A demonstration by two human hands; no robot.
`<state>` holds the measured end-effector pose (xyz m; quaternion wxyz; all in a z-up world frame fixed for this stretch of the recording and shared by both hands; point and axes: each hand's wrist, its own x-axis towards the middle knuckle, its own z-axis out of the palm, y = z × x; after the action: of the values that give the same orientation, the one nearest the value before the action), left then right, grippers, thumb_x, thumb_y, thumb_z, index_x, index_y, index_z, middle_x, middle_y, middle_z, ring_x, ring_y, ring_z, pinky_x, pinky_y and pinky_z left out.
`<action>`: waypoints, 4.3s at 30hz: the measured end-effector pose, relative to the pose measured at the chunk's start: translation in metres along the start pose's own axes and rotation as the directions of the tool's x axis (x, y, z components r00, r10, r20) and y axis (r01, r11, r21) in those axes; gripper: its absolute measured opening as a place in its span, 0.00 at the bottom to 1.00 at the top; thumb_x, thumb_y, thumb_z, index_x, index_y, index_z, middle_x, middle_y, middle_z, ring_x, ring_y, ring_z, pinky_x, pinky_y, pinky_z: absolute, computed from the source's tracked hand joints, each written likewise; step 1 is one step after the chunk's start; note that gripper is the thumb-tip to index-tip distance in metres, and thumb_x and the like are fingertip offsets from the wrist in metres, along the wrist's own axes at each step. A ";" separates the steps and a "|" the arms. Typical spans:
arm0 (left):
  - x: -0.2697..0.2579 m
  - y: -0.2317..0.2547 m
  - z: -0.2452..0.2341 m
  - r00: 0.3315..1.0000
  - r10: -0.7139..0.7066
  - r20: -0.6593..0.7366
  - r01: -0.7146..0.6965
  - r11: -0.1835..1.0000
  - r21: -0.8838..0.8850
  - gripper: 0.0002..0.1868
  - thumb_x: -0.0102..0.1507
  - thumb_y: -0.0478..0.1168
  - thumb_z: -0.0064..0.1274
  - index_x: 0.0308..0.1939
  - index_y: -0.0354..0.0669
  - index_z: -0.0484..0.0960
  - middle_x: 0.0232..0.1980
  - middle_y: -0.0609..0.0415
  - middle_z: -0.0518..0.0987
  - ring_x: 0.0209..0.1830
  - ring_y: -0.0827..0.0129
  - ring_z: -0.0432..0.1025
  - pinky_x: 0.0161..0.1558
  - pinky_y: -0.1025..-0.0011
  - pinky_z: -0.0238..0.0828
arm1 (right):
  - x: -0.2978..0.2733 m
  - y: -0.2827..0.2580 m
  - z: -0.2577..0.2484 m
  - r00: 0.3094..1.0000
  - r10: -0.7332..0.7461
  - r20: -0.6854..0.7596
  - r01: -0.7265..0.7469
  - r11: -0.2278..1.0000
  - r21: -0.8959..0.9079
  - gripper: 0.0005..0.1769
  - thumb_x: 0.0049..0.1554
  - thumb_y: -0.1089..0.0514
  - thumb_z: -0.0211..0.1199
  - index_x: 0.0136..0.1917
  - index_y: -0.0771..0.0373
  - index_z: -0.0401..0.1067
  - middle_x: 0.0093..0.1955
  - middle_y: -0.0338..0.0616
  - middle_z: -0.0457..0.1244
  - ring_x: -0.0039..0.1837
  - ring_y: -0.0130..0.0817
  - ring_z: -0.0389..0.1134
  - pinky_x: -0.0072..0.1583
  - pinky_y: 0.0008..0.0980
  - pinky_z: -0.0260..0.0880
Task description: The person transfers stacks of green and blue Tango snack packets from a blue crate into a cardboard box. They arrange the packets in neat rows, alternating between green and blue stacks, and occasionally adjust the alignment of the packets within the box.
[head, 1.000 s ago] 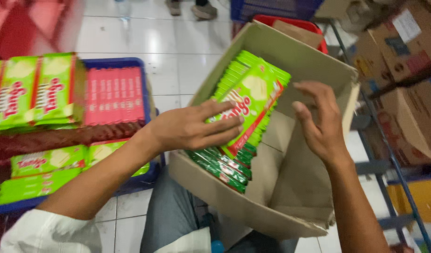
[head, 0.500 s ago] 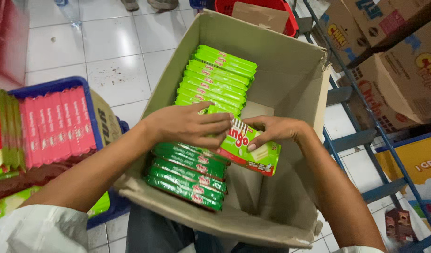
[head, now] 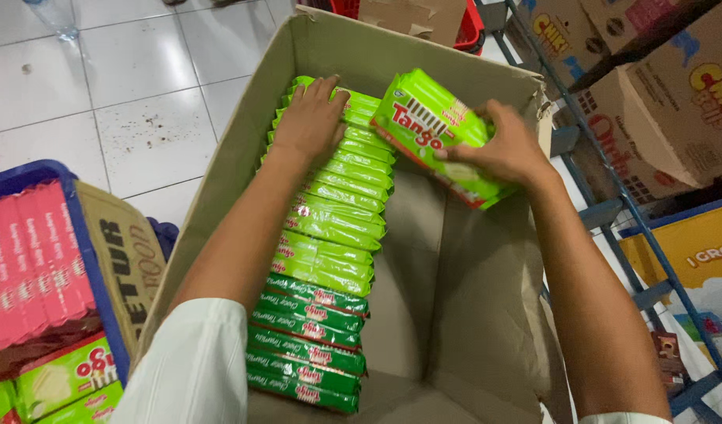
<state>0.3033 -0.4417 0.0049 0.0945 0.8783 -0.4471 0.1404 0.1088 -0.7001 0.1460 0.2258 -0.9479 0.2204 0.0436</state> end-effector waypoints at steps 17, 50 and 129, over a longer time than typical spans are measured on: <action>0.028 -0.015 0.004 0.953 -0.102 0.285 0.160 0.969 -0.189 0.43 0.67 0.74 0.25 0.67 0.48 0.73 0.63 0.34 0.67 0.69 0.37 0.56 0.75 0.36 0.33 | 0.036 -0.019 0.025 0.911 -0.168 -0.376 -0.052 0.859 -0.510 0.48 0.40 0.32 0.80 0.67 0.55 0.70 0.61 0.55 0.59 0.62 0.58 0.59 0.54 0.60 0.56; 0.003 0.000 -0.001 0.955 -0.294 -0.044 0.240 0.851 -0.466 0.45 0.63 0.63 0.59 0.67 0.49 0.47 0.73 0.29 0.52 0.63 0.27 0.64 0.52 0.42 0.72 | 0.101 -0.072 0.090 0.938 -0.197 -0.285 0.124 0.959 -0.256 0.42 0.44 0.44 0.78 0.70 0.37 0.66 0.63 0.41 0.61 0.67 0.52 0.57 0.61 0.95 0.34; 0.016 0.004 -0.028 0.886 -0.173 0.431 0.243 0.963 -0.112 0.48 0.65 0.78 0.21 0.84 0.62 0.42 0.87 0.58 0.38 0.85 0.47 0.31 0.81 0.48 0.29 | 0.095 -0.053 0.197 0.974 -0.028 -0.226 0.218 -0.178 0.960 0.36 0.65 0.44 0.61 0.82 0.47 0.53 0.79 0.48 0.55 0.75 0.44 0.61 0.77 0.53 0.56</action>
<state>0.3044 -0.4477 0.0363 0.0829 0.9202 -0.3698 -0.0985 0.2205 -0.6069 -0.0257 0.8563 -0.4569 0.0966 -0.2207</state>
